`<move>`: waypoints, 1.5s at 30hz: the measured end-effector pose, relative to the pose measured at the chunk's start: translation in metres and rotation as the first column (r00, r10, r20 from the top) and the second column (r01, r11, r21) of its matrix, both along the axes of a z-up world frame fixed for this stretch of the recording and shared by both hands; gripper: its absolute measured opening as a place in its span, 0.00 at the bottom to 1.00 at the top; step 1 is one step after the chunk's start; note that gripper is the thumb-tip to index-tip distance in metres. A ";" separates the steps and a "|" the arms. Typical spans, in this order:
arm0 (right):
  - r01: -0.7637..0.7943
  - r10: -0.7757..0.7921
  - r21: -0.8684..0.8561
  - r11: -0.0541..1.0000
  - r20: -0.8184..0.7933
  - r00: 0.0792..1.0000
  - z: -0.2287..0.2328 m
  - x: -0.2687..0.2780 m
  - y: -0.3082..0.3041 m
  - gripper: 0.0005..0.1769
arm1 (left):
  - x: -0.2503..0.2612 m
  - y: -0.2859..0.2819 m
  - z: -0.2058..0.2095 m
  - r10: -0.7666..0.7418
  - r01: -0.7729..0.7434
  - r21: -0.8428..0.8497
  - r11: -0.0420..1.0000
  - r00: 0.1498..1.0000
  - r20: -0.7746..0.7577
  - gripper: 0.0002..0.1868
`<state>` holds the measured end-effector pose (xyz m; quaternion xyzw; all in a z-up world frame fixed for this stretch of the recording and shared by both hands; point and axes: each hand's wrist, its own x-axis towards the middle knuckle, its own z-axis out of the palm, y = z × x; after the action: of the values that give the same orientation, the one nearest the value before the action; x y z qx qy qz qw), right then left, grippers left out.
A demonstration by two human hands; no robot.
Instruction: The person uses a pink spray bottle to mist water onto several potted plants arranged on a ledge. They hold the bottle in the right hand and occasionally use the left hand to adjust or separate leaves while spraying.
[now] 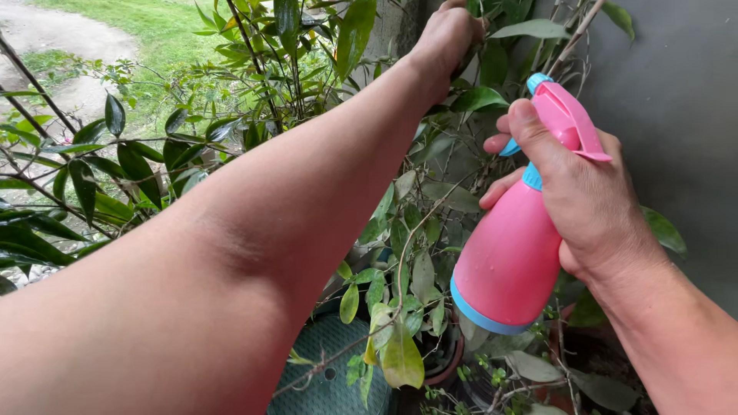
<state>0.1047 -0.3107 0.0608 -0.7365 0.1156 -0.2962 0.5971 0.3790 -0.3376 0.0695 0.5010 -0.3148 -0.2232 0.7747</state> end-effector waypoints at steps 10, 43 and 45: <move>-0.105 0.105 -0.009 0.994 0.065 0.992 0.001 -0.013 0.030 0.21 | -0.018 0.057 -0.027 0.035 -0.015 -0.142 0.990 0.989 0.141 0.37; -0.281 0.283 -0.055 0.958 0.043 0.958 -0.007 -0.110 0.150 0.21 | -0.165 0.224 -0.081 -0.106 -0.058 -0.422 0.905 0.929 -0.354 0.18; -0.277 0.279 -0.067 0.958 0.012 0.960 -0.005 -0.111 0.148 0.23 | -0.173 0.226 -0.085 -0.091 -0.068 -0.418 0.906 0.933 -0.349 0.19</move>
<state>-0.0064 -0.1624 0.0556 -0.7613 -0.0048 -0.2207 0.6097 0.2060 -0.1113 -0.0150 0.2695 -0.2113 -0.2423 0.9077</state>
